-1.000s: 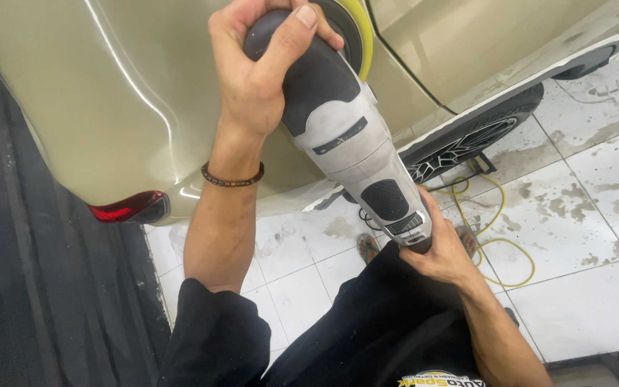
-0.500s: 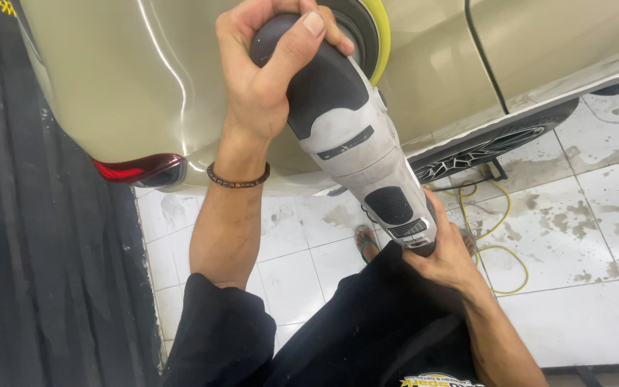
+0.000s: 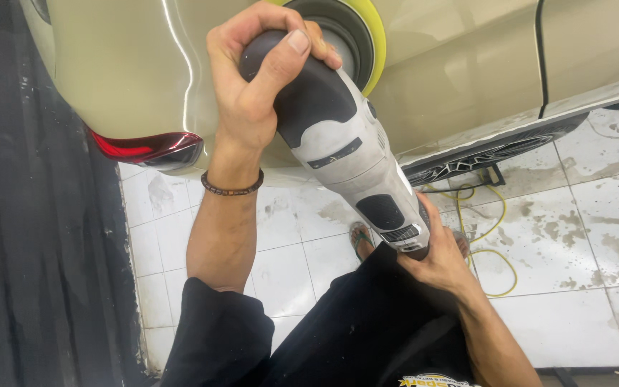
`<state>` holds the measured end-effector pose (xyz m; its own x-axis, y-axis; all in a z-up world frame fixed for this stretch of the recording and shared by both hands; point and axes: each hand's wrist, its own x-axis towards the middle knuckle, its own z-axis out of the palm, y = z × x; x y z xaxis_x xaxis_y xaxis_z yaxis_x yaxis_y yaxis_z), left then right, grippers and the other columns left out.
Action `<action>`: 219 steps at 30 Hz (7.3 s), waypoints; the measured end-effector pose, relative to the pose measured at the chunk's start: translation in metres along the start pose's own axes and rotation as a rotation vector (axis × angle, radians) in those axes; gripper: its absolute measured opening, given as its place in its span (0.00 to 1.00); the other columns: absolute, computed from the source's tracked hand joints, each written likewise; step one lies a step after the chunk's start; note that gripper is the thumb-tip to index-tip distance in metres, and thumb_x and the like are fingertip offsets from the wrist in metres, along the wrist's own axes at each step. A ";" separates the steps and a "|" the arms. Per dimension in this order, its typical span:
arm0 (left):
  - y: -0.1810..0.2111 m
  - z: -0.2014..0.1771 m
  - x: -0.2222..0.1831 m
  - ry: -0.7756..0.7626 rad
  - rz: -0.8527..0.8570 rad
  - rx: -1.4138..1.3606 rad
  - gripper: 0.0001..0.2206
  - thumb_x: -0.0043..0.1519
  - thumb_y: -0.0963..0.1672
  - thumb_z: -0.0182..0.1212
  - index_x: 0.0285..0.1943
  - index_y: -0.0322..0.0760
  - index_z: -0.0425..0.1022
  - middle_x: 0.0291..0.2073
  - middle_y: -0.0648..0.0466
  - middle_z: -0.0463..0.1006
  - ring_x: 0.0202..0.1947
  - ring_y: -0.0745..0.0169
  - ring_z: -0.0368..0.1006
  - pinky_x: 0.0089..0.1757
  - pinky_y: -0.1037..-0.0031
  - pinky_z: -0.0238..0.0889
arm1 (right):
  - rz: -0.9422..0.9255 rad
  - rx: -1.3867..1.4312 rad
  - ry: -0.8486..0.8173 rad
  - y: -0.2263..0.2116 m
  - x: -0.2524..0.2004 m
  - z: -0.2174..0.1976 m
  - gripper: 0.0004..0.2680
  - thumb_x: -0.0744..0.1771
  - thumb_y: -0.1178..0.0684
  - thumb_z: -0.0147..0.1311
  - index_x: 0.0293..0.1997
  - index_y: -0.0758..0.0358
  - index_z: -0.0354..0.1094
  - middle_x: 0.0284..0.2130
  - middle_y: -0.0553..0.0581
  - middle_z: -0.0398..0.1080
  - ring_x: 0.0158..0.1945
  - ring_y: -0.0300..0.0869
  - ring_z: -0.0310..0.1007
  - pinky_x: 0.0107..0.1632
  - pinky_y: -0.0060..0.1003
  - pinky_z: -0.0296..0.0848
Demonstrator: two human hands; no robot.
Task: The person uses a dual-action polisher with a yellow pad to polish the rear bumper and quarter panel of a beige car. The person moves the polisher in circular and sweeping motions across the painted surface, working around the taillight and near the wheel arch.
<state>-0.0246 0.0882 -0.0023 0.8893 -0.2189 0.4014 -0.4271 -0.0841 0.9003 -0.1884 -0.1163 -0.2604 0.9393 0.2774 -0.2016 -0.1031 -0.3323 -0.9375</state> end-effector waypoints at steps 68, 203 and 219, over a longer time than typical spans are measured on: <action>-0.043 -0.172 -0.125 0.404 0.046 -0.233 0.06 0.63 0.41 0.58 0.36 0.28 0.69 0.26 0.39 0.75 0.32 0.46 0.81 0.44 0.59 0.77 | 0.110 -0.130 -0.377 -0.075 0.020 0.072 0.43 0.55 0.57 0.66 0.78 0.39 0.41 0.53 0.75 0.73 0.56 0.70 0.73 0.58 0.63 0.74; -0.056 -0.057 -0.223 0.546 -0.500 -0.224 0.40 0.40 0.53 0.74 0.61 0.30 0.65 0.44 0.47 0.84 0.43 0.56 0.83 0.41 0.70 0.79 | -0.048 0.028 -0.038 -0.076 -0.012 0.135 0.29 0.58 0.63 0.54 0.66 0.66 0.44 0.24 0.55 0.70 0.22 0.37 0.70 0.23 0.32 0.72; -0.043 0.048 -0.166 0.236 -0.591 -0.123 0.41 0.39 0.57 0.66 0.57 0.29 0.63 0.42 0.48 0.81 0.41 0.52 0.80 0.38 0.68 0.76 | 0.026 0.024 0.253 -0.028 -0.040 0.056 0.04 0.58 0.61 0.57 0.30 0.64 0.66 0.15 0.56 0.69 0.17 0.41 0.71 0.20 0.36 0.72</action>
<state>-0.1614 0.0816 -0.1160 0.9867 0.0512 -0.1540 0.1547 -0.0096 0.9879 -0.2410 -0.0678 -0.2419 0.9878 0.0339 -0.1517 -0.1336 -0.3143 -0.9399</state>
